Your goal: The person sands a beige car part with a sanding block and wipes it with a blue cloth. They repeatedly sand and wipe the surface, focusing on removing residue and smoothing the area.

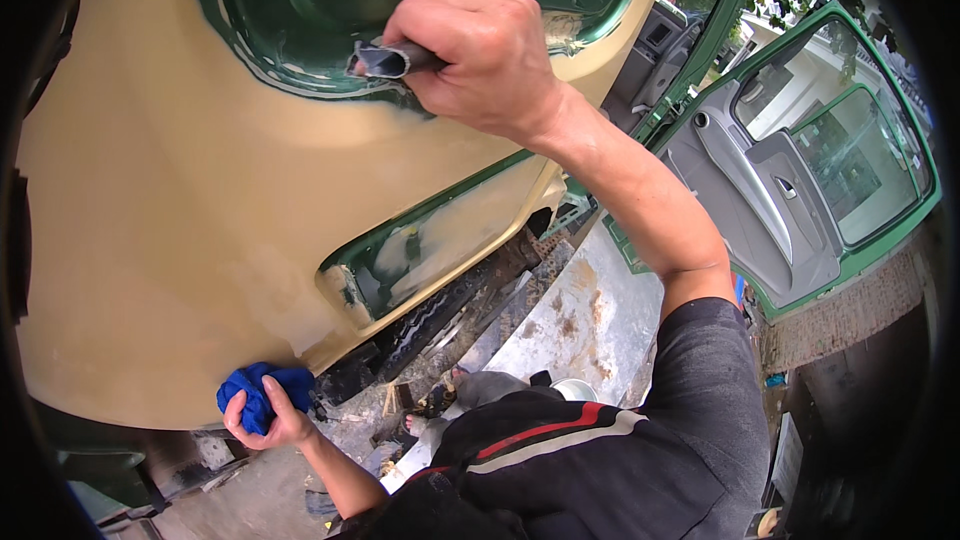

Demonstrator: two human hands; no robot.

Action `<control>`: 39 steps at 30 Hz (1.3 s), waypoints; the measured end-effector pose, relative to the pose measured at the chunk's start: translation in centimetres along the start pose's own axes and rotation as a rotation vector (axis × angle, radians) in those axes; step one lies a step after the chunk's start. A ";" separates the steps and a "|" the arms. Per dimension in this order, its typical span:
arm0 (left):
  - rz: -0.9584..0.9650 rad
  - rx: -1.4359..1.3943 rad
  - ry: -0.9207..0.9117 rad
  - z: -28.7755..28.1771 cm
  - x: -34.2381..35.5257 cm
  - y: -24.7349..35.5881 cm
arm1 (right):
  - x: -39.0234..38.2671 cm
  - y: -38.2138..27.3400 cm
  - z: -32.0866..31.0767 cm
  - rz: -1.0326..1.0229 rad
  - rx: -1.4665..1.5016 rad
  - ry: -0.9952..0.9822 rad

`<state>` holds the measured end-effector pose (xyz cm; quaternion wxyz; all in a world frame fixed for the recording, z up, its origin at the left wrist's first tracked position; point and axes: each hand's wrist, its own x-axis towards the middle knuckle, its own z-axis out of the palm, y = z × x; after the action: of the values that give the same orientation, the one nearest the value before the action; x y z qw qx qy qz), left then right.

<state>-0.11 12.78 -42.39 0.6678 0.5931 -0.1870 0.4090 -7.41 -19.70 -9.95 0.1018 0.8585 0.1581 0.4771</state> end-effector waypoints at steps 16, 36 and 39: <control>0.012 -0.006 -0.037 -0.4 -0.1 -0.8 | -0.4 0.8 -0.2 -0.020 -0.026 0.004; 0.128 0.135 -0.009 -1.4 -1.0 -1.7 | 0.2 1.4 -0.7 -0.095 -0.034 -0.069; 0.133 0.040 -0.006 -0.6 -0.8 -2.1 | -5.3 6.1 -4.5 0.208 -0.159 -0.137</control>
<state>0.89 13.17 -44.46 0.6266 0.5939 -0.2197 0.4543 -12.83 -27.24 -9.73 0.1302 0.8899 0.0228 0.4365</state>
